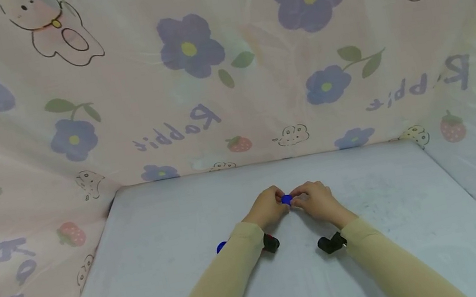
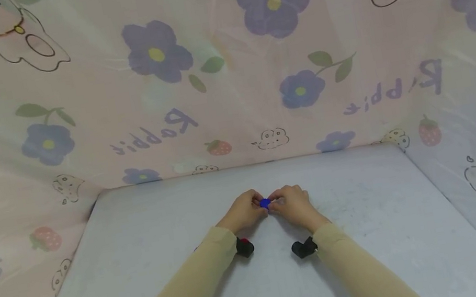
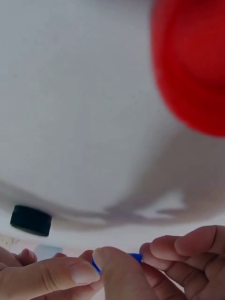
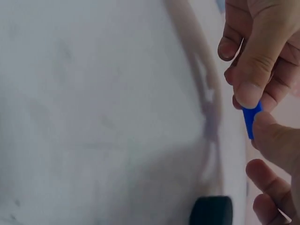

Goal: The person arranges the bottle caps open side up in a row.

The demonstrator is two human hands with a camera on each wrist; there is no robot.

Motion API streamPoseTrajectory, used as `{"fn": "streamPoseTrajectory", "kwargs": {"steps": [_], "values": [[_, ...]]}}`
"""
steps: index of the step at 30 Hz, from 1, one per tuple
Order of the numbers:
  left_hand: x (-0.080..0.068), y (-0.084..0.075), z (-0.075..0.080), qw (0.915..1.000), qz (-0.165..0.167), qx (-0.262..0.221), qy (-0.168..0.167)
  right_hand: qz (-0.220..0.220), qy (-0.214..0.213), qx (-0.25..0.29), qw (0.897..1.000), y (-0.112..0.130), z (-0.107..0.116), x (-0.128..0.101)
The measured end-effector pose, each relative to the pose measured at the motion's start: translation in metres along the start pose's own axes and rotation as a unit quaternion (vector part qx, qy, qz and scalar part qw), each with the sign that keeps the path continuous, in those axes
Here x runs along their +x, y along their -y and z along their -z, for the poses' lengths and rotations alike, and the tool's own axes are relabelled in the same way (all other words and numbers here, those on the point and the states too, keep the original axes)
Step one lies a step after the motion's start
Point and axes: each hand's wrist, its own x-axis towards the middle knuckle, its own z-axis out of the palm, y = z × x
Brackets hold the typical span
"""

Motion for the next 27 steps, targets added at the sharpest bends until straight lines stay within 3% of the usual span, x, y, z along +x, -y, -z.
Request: {"fn": "streamPoseTrajectory", "kwargs": {"steps": [14,20,27], "values": [[-0.04,0.007,0.015,0.9983,-0.047,-0.034,0.01,0.018,0.009,0.076,0.997,0.025,-0.008,-0.03],[-0.052,0.012,0.014,0.9987,-0.047,-0.014,0.011,-0.003,0.021,0.096,0.995,0.029,-0.014,-0.04],[-0.063,0.011,0.018,0.9986,-0.045,-0.025,0.013,-0.005,0.021,0.104,0.994,0.031,-0.02,-0.045]]}}
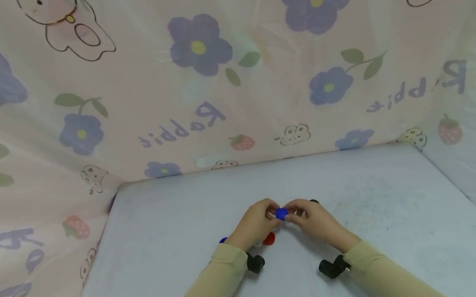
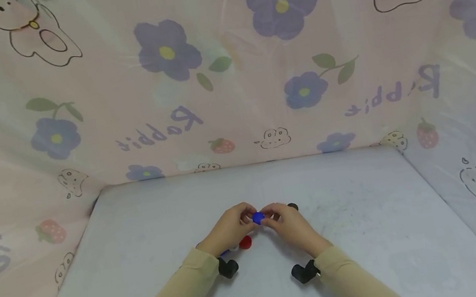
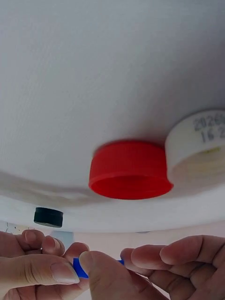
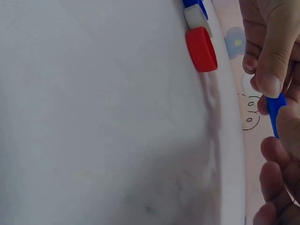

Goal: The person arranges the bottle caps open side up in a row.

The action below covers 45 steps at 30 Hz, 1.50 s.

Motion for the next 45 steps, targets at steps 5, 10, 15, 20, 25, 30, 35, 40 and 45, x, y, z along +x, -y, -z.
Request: {"fn": "streamPoseTrajectory", "kwargs": {"steps": [5,10,15,20,25,30,35,40,45], "values": [[-0.0009,0.0024,-0.0005,1.0,0.003,0.0,0.005,-0.008,0.001,0.005,1.0,0.0012,-0.0015,-0.0021],[-0.0003,0.0037,-0.0018,1.0,0.001,0.003,-0.001,-0.01,0.0,0.01,1.0,0.0026,-0.0007,-0.0029],[-0.0004,0.0023,-0.0022,0.9999,0.009,0.008,-0.003,-0.009,-0.005,0.007,1.0,0.0029,-0.0009,-0.003],[-0.0012,0.0011,-0.0022,0.9998,0.008,0.016,-0.009,-0.012,-0.011,0.009,1.0,0.003,-0.0017,-0.0036],[-0.0027,0.0001,-0.0021,0.9996,-0.001,0.023,-0.014,-0.012,-0.016,0.018,1.0,0.0028,-0.0023,-0.0042],[-0.0029,0.0019,-0.0037,0.9993,-0.007,0.026,-0.026,-0.003,-0.029,0.025,0.999,0.0049,-0.0036,-0.0042],[-0.0019,0.0032,-0.0052,0.9992,-0.018,0.009,-0.035,-0.006,-0.047,0.031,0.998,0.0056,-0.0049,-0.0038],[-0.0026,0.0048,-0.0042,0.9992,-0.022,-0.003,-0.034,-0.002,-0.053,0.032,0.998,0.0051,-0.0053,-0.0036],[-0.0038,0.0057,-0.0029,0.9992,-0.023,-0.004,-0.034,-0.006,-0.052,0.035,0.998,0.0058,-0.0059,-0.0038]]}}
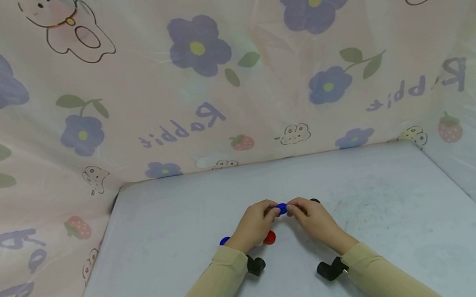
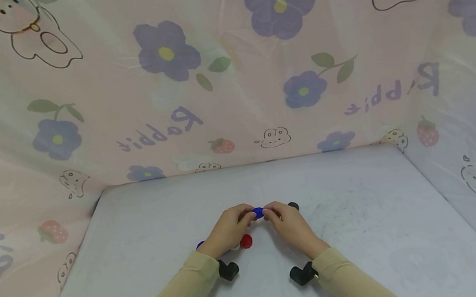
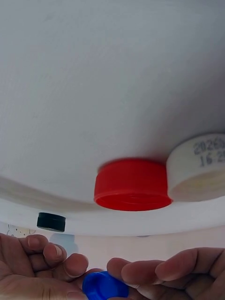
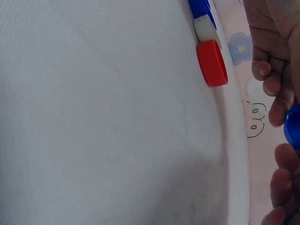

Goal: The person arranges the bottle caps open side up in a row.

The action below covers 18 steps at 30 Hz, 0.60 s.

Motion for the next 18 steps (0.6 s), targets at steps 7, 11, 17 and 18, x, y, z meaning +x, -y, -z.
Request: {"fn": "streamPoseTrajectory", "kwargs": {"steps": [7,11,17,18], "values": [[-0.0019,0.0009,0.0004,1.0,0.001,-0.004,-0.007,-0.006,0.0,0.001,1.0,0.001,-0.0003,0.0002],[-0.0027,0.0,0.001,0.9999,0.0,-0.004,-0.016,-0.008,-0.003,0.001,1.0,0.0008,-0.0003,0.0004],[-0.0029,-0.0007,0.0014,0.9998,0.002,-0.007,-0.017,-0.004,0.002,0.014,1.0,0.0026,0.0007,-0.0008],[-0.0031,-0.0008,0.0013,0.9998,0.004,-0.008,-0.017,-0.003,0.005,0.016,1.0,0.0029,0.0007,-0.0011]]}}
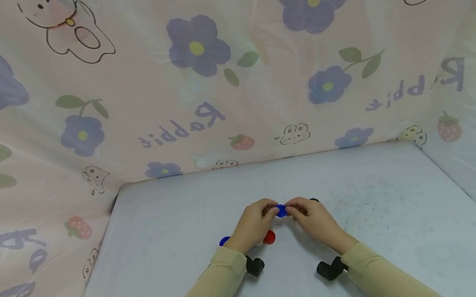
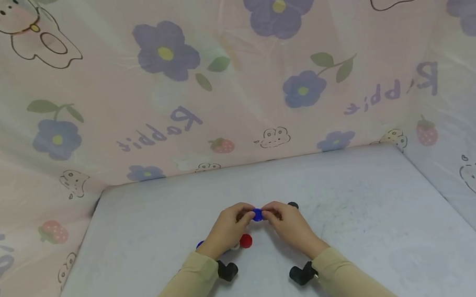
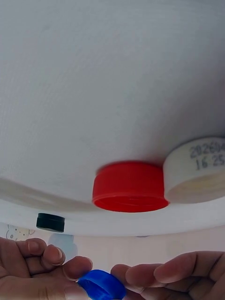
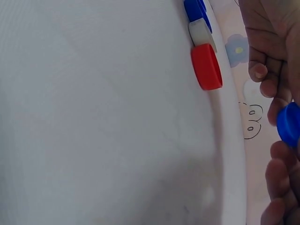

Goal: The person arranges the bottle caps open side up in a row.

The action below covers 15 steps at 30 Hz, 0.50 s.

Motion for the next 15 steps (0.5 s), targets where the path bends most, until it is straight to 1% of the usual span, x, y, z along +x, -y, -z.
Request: {"fn": "streamPoseTrajectory", "kwargs": {"steps": [4,10,15], "values": [[-0.0001,-0.0007,0.0,0.9999,0.008,-0.007,0.001,0.002,0.007,0.002,1.0,0.0016,-0.0002,-0.0012],[-0.0001,-0.0011,-0.0002,0.9994,0.02,-0.03,0.004,0.005,0.005,0.0,1.0,0.0011,-0.0006,-0.0019],[0.0,-0.002,-0.0009,0.9994,0.017,-0.029,0.005,0.013,0.005,0.001,1.0,0.0007,0.0005,-0.0028]]}}
